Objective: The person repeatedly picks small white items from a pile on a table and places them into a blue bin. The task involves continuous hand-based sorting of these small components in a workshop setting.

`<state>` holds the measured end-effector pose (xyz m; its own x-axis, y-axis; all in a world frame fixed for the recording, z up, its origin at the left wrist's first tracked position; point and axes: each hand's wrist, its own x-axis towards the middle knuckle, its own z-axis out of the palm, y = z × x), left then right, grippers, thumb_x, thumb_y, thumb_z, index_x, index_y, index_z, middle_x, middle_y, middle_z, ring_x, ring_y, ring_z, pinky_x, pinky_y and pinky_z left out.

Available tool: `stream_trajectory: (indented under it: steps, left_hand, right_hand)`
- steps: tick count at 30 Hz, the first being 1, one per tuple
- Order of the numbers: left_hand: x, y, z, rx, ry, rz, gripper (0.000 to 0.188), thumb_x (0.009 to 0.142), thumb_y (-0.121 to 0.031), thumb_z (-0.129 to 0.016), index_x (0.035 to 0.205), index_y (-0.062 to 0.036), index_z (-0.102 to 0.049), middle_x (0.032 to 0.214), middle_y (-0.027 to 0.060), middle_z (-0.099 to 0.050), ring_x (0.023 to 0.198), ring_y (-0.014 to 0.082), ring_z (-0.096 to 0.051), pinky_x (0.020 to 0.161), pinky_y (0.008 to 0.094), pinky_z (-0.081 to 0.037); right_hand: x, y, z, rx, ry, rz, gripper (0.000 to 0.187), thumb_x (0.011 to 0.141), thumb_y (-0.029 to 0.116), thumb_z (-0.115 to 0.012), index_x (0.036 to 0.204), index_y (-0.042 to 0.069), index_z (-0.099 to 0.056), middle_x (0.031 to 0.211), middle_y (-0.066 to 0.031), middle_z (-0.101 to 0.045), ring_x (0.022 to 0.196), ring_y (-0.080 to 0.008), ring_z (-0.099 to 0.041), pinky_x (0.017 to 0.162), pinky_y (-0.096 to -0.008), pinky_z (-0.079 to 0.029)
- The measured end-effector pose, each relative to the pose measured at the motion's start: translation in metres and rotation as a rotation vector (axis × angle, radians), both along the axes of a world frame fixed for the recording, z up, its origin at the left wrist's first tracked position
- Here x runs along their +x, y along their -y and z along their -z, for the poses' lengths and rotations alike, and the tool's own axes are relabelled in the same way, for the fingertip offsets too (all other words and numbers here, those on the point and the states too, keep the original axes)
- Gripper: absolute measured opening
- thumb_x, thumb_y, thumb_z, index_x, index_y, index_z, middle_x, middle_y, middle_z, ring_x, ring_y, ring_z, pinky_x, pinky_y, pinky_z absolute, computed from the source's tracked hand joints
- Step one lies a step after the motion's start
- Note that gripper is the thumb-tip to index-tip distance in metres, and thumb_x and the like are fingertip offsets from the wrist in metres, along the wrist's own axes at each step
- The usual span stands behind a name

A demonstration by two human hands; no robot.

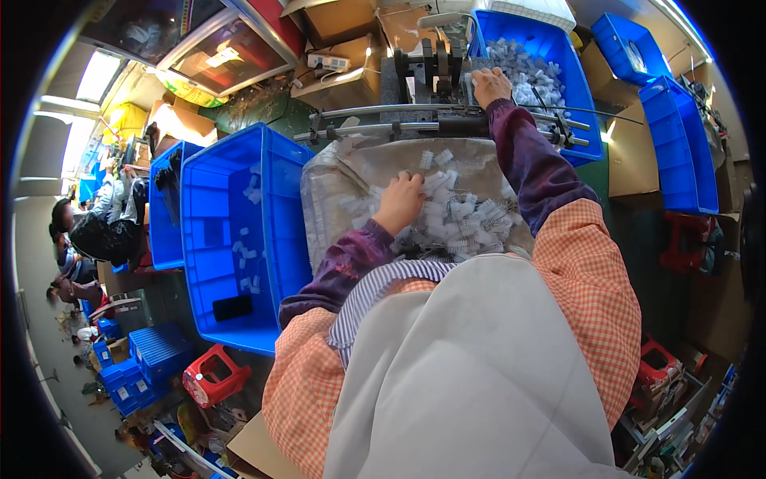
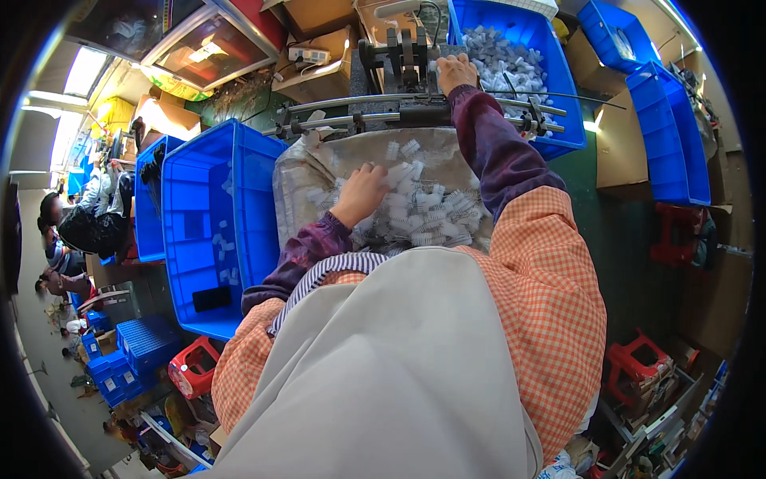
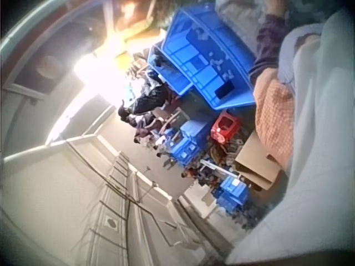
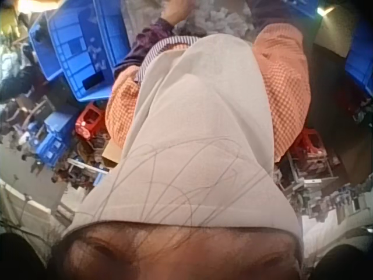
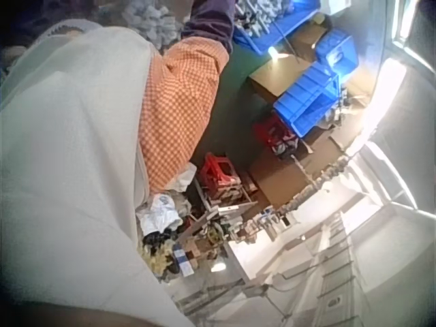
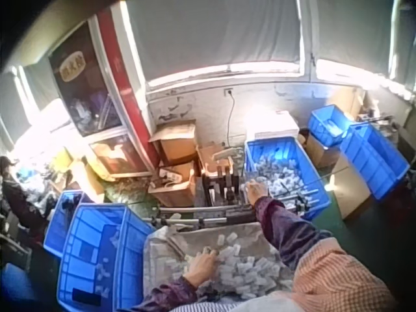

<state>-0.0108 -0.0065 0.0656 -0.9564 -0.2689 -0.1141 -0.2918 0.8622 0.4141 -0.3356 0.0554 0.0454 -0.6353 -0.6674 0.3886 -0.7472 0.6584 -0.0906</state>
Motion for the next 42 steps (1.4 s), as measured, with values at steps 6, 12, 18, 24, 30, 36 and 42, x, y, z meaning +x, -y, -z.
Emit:
stream_trajectory:
  steps: [6,12,18,24,30,36,42]
  left_hand:
    - [0.000,0.002,0.007,0.080,-0.094,0.027,0.018,0.077,-0.014,-0.057,0.093,-0.0077,-0.056,0.089,0.0169,-0.056,0.084,0.0362,-0.055,0.072,0.0430,-0.045]
    - [-0.001,0.009,0.005,0.104,-0.220,0.024,0.010,0.077,-0.013,-0.057,0.084,-0.0065,-0.058,0.080,0.0154,-0.058,0.078,0.0354,-0.056,0.068,0.0428,-0.045]
    - [0.000,0.013,-0.004,0.229,-0.295,-0.054,0.011,0.073,-0.010,-0.061,0.083,-0.0061,-0.059,0.081,0.0140,-0.056,0.080,0.0329,-0.055,0.070,0.0398,-0.045]
    - [0.002,0.016,-0.004,0.272,-0.213,-0.034,0.011,0.069,-0.008,-0.064,0.079,-0.0050,-0.059,0.083,0.0142,-0.056,0.081,0.0334,-0.055,0.071,0.0398,-0.045]
    - [0.004,0.020,0.002,0.256,-0.271,-0.016,0.007,0.068,-0.004,-0.059,0.076,-0.0030,-0.060,0.080,0.0146,-0.056,0.075,0.0313,-0.056,0.066,0.0382,-0.045]
    - [-0.001,0.022,-0.017,0.229,-0.373,-0.077,0.007,0.068,-0.003,-0.059,0.075,-0.0014,-0.059,0.076,0.0127,-0.055,0.067,0.0249,-0.056,0.060,0.0322,-0.045]
    - [-0.009,0.022,-0.050,0.256,-0.457,-0.064,0.006,0.070,-0.004,-0.059,0.075,-0.0013,-0.057,0.075,0.0106,-0.054,0.063,0.0218,-0.055,0.058,0.0296,-0.045]
  right_hand:
    - [-0.001,0.003,0.003,-0.006,0.074,-0.020,0.018,0.078,0.020,-0.053,0.093,0.016,-0.062,0.096,-0.0020,-0.061,0.100,-0.0248,-0.049,0.084,-0.0401,-0.038]
    - [0.001,0.005,-0.003,0.107,0.113,0.054,0.019,0.079,0.022,-0.052,0.095,0.017,-0.060,0.101,-0.0013,-0.060,0.104,-0.0234,-0.047,0.087,-0.0401,-0.034]
    - [-0.004,0.003,0.005,0.069,0.093,-0.013,0.019,0.080,0.023,-0.051,0.096,0.017,-0.060,0.100,-0.0009,-0.060,0.104,-0.0232,-0.047,0.086,-0.0398,-0.034]
    - [-0.003,0.005,0.005,0.029,0.146,-0.007,0.023,0.080,0.025,-0.051,0.101,0.019,-0.062,0.103,-0.0002,-0.061,0.106,-0.0221,-0.048,0.089,-0.0407,-0.031]
    - [0.003,0.000,-0.012,0.161,0.177,0.203,0.027,0.082,0.032,-0.049,0.102,0.021,-0.064,0.110,-0.0010,-0.058,0.111,-0.0219,-0.044,0.094,-0.0461,-0.023]
    - [0.017,-0.014,-0.009,0.104,0.097,0.206,0.032,0.079,0.036,-0.052,0.097,0.014,-0.065,0.110,-0.0060,-0.052,0.112,-0.0263,-0.036,0.095,-0.0458,-0.022]
    - [0.039,0.017,-0.010,0.090,0.136,0.179,0.030,0.081,0.032,-0.049,0.097,0.012,-0.063,0.107,-0.0087,-0.053,0.109,-0.0279,-0.038,0.092,-0.0459,-0.024]
